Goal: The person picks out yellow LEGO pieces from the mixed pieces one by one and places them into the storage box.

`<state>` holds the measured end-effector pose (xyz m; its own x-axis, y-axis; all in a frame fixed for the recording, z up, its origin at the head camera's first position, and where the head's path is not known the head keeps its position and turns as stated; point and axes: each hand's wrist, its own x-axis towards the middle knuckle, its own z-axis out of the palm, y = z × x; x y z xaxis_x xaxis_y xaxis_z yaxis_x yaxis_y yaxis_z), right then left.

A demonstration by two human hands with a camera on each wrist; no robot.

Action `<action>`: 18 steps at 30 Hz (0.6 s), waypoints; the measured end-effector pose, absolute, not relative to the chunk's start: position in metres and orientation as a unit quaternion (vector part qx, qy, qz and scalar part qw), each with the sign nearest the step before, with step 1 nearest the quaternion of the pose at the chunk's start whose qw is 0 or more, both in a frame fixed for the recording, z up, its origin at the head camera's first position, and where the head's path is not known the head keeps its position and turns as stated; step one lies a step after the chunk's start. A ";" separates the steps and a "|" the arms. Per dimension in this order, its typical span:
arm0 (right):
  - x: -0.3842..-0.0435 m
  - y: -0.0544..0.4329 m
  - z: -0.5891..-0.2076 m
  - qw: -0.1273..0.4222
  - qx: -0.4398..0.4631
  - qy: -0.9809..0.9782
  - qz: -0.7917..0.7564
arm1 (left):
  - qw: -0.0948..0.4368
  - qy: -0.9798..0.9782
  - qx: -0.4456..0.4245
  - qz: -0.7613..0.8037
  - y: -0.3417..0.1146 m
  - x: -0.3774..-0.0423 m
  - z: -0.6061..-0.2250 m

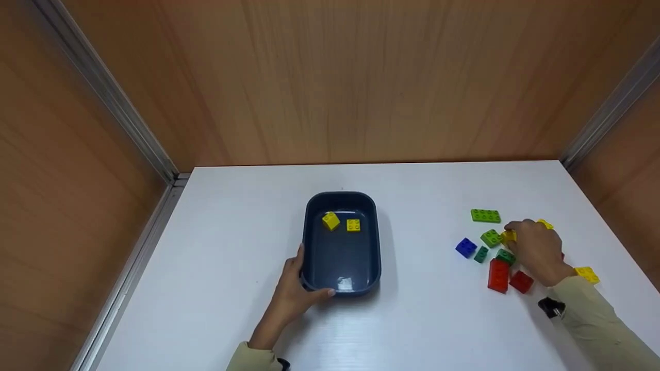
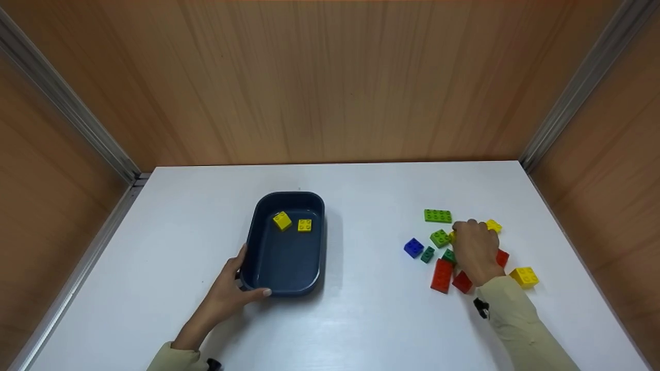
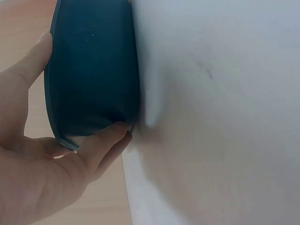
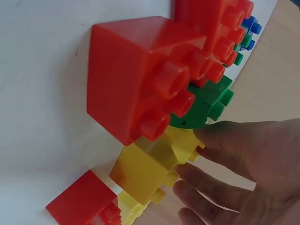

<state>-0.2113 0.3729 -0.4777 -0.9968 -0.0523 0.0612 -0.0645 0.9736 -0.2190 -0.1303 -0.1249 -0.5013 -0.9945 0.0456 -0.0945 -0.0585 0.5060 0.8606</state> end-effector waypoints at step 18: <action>-0.218 0.374 -0.482 0.026 0.017 -0.993 0.115 | 0.050 0.865 -0.001 0.500 -0.126 -0.130 -0.502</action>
<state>-0.2184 0.3744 -0.4819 -0.9981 -0.0271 0.0553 -0.0391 0.9729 -0.2278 -0.1302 -0.1259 -0.5016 -0.9950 0.0491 -0.0871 -0.0510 0.5003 0.8643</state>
